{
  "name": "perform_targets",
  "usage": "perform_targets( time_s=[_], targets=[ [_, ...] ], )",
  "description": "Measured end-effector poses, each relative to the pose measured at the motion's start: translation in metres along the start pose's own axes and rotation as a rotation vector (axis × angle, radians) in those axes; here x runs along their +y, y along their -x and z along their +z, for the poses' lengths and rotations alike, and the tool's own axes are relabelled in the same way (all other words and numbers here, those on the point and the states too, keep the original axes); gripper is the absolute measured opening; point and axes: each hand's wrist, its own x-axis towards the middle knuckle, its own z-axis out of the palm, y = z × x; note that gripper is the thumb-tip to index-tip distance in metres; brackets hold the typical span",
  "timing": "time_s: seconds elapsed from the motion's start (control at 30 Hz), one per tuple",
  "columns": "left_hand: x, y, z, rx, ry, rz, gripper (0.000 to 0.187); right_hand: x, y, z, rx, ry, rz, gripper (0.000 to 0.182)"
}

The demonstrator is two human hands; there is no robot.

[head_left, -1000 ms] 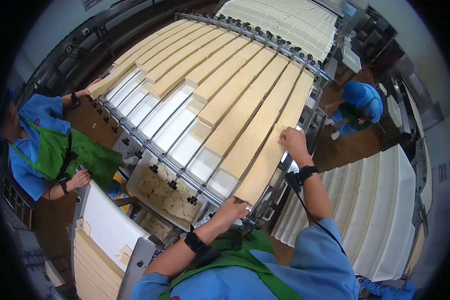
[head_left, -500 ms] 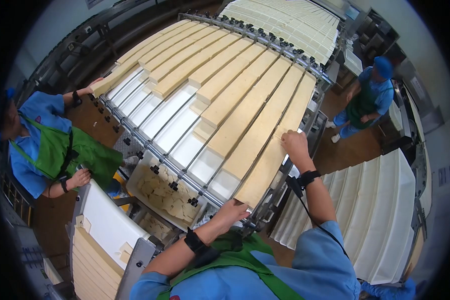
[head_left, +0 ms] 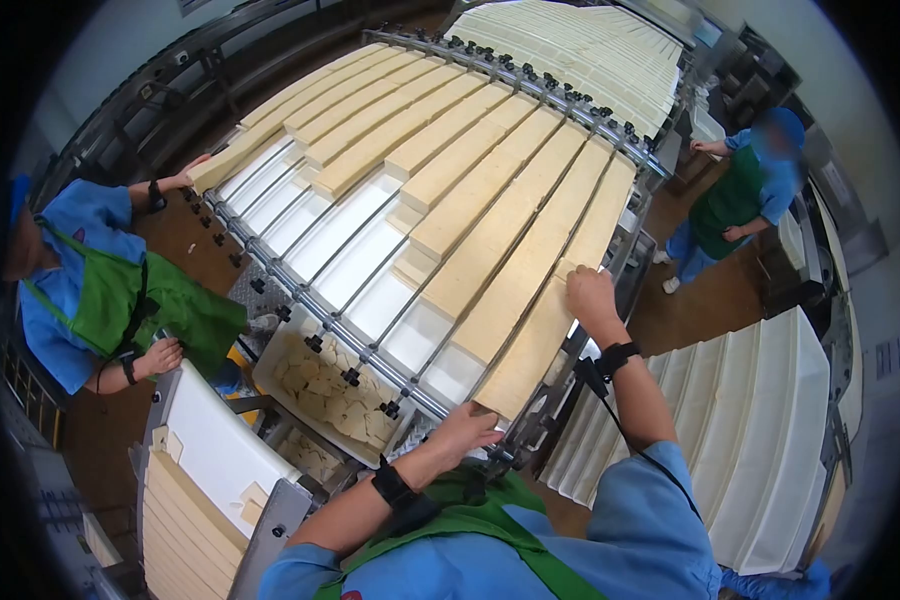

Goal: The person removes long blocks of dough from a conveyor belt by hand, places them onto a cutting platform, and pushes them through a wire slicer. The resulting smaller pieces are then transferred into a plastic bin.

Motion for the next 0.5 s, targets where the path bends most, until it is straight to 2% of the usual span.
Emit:
perform_targets(
  time_s=[0.13, 0.2, 0.33, 0.4, 0.43, 0.5],
  targets=[
    [0.000, -0.001, -0.002, -0.006, 0.013, -0.006, 0.040, 0.002, 0.008, -0.018, -0.035, -0.115, 0.047, 0.012],
    [0.001, 0.000, -0.001, -0.005, 0.011, -0.023, 0.041, -0.002, 0.011, -0.023, -0.028, -0.183, 0.156, 0.021],
    [0.004, 0.000, 0.003, 0.001, 0.004, -0.044, 0.043, 0.003, 0.012, -0.027, -0.081, -0.185, 0.161, 0.025],
    [0.002, -0.003, 0.004, -0.020, 0.017, -0.008, 0.043, 0.011, 0.015, -0.025, 0.190, -0.368, 0.062, 0.026],
    [0.003, -0.004, 0.005, -0.021, 0.016, -0.008, 0.043, 0.017, 0.017, -0.027, 0.190, -0.367, 0.064, 0.026],
    [0.006, -0.005, 0.006, -0.055, -0.095, 0.003, 0.041, 0.031, 0.022, -0.038, 0.382, -0.393, 0.014, 0.028]
  ],
)
